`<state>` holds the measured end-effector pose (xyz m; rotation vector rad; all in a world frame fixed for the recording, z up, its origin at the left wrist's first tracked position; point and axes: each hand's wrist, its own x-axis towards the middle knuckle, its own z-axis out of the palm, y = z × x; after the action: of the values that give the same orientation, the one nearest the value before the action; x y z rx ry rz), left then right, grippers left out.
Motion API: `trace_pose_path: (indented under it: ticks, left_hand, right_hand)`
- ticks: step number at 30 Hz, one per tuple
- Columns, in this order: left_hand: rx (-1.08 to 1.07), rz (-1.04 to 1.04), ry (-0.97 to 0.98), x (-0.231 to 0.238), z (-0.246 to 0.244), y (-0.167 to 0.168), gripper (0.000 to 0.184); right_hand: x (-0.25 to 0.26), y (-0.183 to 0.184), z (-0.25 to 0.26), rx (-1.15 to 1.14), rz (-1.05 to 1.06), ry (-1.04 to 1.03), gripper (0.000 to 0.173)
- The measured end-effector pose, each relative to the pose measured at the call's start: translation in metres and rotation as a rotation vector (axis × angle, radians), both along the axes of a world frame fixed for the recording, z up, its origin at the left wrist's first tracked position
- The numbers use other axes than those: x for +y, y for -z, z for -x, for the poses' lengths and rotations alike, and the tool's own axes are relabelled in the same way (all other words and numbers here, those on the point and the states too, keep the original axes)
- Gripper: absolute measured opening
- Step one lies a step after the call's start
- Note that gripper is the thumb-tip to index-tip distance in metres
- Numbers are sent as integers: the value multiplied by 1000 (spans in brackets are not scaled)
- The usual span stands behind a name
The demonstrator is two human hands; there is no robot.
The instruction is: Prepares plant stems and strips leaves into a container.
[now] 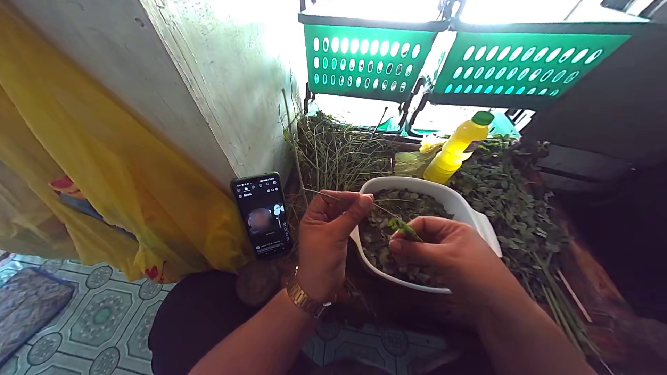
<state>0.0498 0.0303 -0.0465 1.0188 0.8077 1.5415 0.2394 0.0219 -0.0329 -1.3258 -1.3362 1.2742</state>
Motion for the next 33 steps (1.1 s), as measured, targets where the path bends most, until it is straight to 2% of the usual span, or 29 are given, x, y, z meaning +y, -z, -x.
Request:
trace_pose_path:
  ticks: [2,4,6,8,9,11,14,17,19,23,29,33]
  left_hand:
    - [8,8,-7,2,3,-2,13]
    - [10,31,-15,2,3,-3,14]
    - [6,55,-9,3,1,-3,13]
    - [-3,59,11,2,0,-3,13]
    - [-2,59,22,1,-1,-3,14]
    - [5,68,40,-1,-2,-3,15]
    - [5,64,62,-2,-4,-3,14]
    - [-4,48,81,-3,-6,0,15]
    - [-9,52,90,-5,-7,1,14]
    - [-31,23,145,-5,-11,3,18]
    - [41,7,317,-4,-13,5,47]
    - [73,3,312,-4,-13,5,46]
  right_hand:
    - [6,-3,-14,-417,-98,6,7]
    - [11,-4,-26,-722,-136,43,7]
    - [14,-6,-37,-888,-131,41,10]
    - [13,-12,-46,-944,-163,-22,29]
    - [11,-13,-49,-912,-249,-29,32]
    - [7,-11,-47,-761,-445,39,25]
    - [-2,-11,-26,-438,-560,59,20]
    - [-6,-5,-14,-402,-629,6,26]
    - [-7,-1,-9,-411,-657,21,20]
    - [-10,-1,-4,-404,-598,48,8]
    - [-9,-5,-2,-179,-415,53,9]
    - [-9,-6,-1,-125,-382,47,8]
